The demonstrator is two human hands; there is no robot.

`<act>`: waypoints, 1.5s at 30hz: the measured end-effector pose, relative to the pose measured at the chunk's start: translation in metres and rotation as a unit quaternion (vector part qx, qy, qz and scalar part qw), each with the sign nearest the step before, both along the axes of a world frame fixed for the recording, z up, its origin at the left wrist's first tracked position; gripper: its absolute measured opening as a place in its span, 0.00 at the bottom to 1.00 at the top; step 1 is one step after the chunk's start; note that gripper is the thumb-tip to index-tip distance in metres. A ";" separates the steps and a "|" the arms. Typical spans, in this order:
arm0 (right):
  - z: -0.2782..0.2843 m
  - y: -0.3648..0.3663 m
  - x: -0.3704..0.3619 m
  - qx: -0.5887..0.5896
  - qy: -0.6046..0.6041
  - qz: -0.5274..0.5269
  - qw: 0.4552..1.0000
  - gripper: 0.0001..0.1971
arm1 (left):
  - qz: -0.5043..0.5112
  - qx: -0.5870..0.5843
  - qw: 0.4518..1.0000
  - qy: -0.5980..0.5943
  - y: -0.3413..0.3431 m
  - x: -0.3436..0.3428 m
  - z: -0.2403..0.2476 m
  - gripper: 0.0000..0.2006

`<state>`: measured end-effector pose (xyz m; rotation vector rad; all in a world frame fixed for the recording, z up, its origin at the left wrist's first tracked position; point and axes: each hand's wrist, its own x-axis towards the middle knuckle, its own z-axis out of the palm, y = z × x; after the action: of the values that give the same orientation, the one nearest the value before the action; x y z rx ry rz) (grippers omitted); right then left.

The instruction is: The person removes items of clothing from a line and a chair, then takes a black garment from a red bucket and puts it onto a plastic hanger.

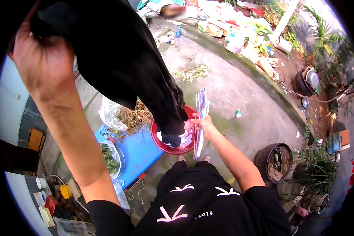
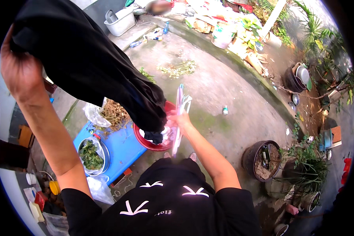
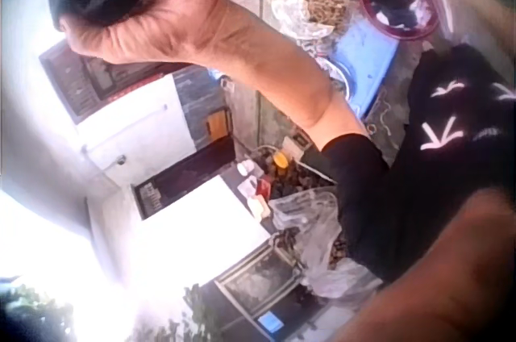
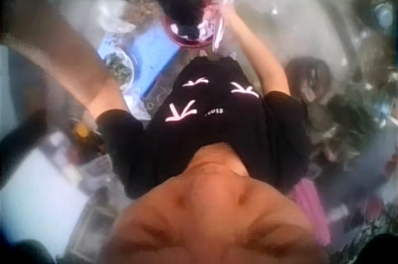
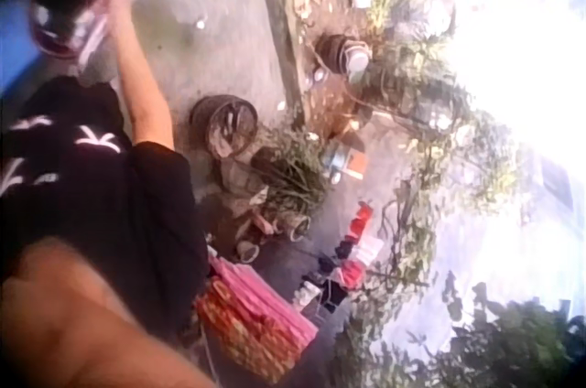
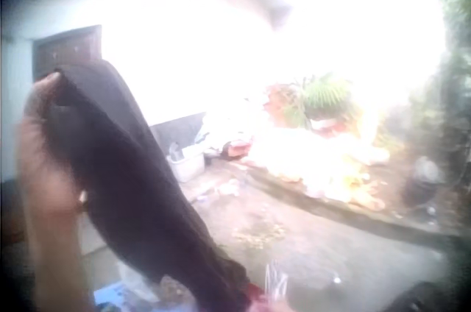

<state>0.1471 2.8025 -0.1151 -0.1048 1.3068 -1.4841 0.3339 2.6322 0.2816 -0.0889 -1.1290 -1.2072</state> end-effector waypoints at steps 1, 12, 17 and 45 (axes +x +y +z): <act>-0.025 -0.012 0.014 -0.057 -0.030 -0.004 0.998 0.18 | 0.106 -0.009 0.994 0.009 0.010 0.009 0.023 0.14; 0.050 -0.004 0.008 -0.124 0.012 -0.141 0.982 0.11 | -0.060 0.188 0.979 -0.057 -0.024 0.038 -0.073 0.07; 0.129 0.027 0.004 -0.182 0.020 -0.153 0.971 0.10 | 0.001 0.252 0.949 -0.190 -0.030 0.039 -0.194 0.13; 0.253 0.333 0.055 -0.267 0.276 -0.598 0.703 0.10 | -0.316 -0.404 0.721 -0.466 0.345 -0.171 -0.397 0.18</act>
<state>0.2025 3.1353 0.1383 -0.0735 1.3914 -3.1552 0.1633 2.9768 -0.1153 -0.6324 -2.6570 -1.2545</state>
